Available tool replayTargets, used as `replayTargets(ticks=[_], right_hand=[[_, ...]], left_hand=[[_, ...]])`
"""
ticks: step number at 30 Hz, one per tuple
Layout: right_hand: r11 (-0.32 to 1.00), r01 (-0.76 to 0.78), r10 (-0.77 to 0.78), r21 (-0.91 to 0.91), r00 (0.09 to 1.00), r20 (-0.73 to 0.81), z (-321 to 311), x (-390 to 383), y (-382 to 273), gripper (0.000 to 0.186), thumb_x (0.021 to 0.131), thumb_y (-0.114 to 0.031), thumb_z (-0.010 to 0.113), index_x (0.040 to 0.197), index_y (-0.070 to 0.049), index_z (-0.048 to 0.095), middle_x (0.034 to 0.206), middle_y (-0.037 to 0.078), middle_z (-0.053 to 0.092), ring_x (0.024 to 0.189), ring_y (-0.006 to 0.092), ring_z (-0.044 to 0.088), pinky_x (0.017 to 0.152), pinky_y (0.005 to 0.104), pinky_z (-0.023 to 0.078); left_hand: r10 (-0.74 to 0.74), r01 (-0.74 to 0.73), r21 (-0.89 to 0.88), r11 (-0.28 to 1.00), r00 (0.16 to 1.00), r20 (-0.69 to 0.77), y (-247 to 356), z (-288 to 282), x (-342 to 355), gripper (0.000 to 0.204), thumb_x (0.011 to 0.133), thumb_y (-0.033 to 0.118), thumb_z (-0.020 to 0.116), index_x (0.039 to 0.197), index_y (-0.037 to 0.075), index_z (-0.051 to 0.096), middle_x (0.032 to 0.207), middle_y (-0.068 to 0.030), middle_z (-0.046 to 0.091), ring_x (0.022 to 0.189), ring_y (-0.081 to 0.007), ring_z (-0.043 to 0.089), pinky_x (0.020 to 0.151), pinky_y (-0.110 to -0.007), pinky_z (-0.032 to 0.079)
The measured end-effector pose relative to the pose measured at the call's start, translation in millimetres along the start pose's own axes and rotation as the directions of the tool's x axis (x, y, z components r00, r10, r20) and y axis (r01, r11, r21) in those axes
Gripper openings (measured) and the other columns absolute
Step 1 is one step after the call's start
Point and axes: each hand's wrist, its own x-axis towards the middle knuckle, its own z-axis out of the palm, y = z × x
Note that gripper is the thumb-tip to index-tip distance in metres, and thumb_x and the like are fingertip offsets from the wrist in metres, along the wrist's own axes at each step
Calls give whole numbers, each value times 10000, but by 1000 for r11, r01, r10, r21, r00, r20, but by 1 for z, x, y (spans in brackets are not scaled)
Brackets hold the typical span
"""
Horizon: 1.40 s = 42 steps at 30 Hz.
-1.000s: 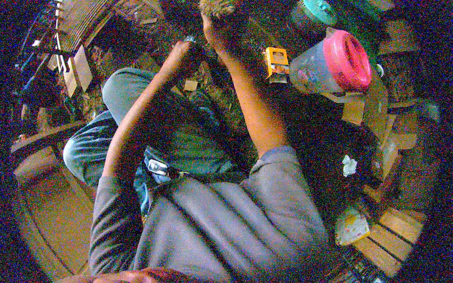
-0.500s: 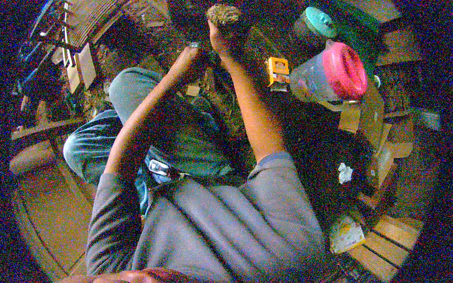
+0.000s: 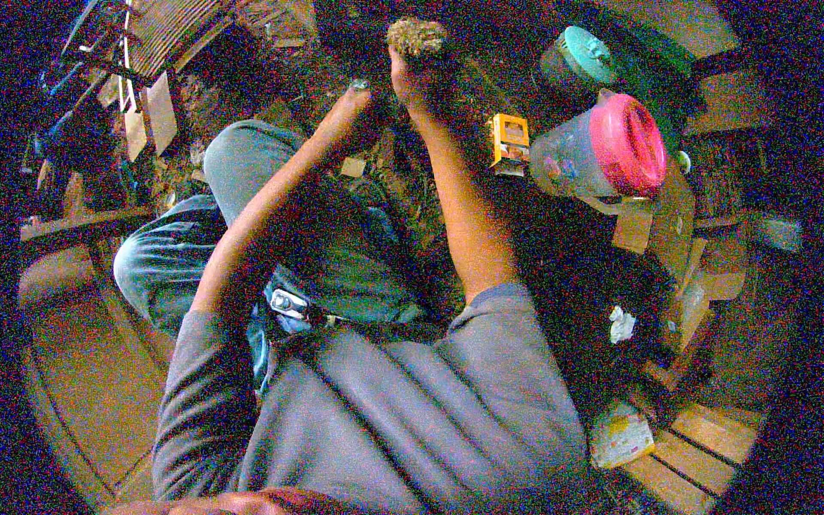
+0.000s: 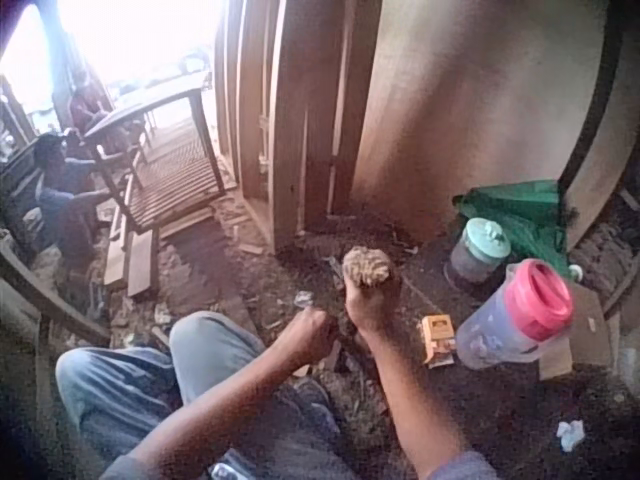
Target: The person sits on the floor and uses a chisel to carve small wooden pieces. They repeatedly scrape the surface of the wood, occasionally pausing to inspect the carved area.
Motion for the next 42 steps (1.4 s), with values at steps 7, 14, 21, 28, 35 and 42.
replayTargets(ticks=[7,14,21,28,35,42], right_hand=[[881,-352,328,315,936,129,2,-6,4,157,775,-180,656,818,-36,609,799,78,663,789,241,627,740,363,468],[751,-477,413,457,879,238,19,-13,12,118,809,-161,644,818,-67,573,703,26,604,586,167,565,582,316,462],[641,-544,484,542,834,264,17,-13,10,202,783,-153,681,882,-47,540,719,25,608,513,151,551,542,302,466],[849,-398,342,348,915,211,26,-19,13,181,804,-126,659,899,-74,513,638,0,554,478,114,506,465,263,409],[957,-156,140,244,987,83,35,-19,17,183,805,-123,664,894,-83,510,624,-10,528,459,93,472,413,249,363],[997,-58,51,41,985,168,30,-23,15,165,837,-194,643,917,-69,571,790,26,591,725,156,565,672,296,465]], left_hand=[[36,-50,213,976,997,68,5,-7,-2,116,667,89,614,707,-16,643,754,-240,625,738,-414,621,677,-475,514],[43,-48,145,988,998,37,-2,1,2,111,651,89,610,686,-10,649,724,-230,624,713,-408,624,671,-468,519],[55,-47,228,972,998,-29,4,-4,-5,113,659,93,615,688,-9,653,718,-234,624,706,-400,629,673,-466,521],[95,-85,136,987,993,-69,-6,-1,-2,142,658,107,638,696,-29,643,728,-246,618,714,-418,621,668,-471,516],[53,-61,215,975,998,42,-2,-6,-4,153,651,110,637,681,-40,637,722,-251,614,712,-411,621,675,-463,516],[102,-67,239,969,986,-133,-13,5,-4,106,616,78,643,645,-22,623,717,-227,625,722,-382,636,662,-440,528]])
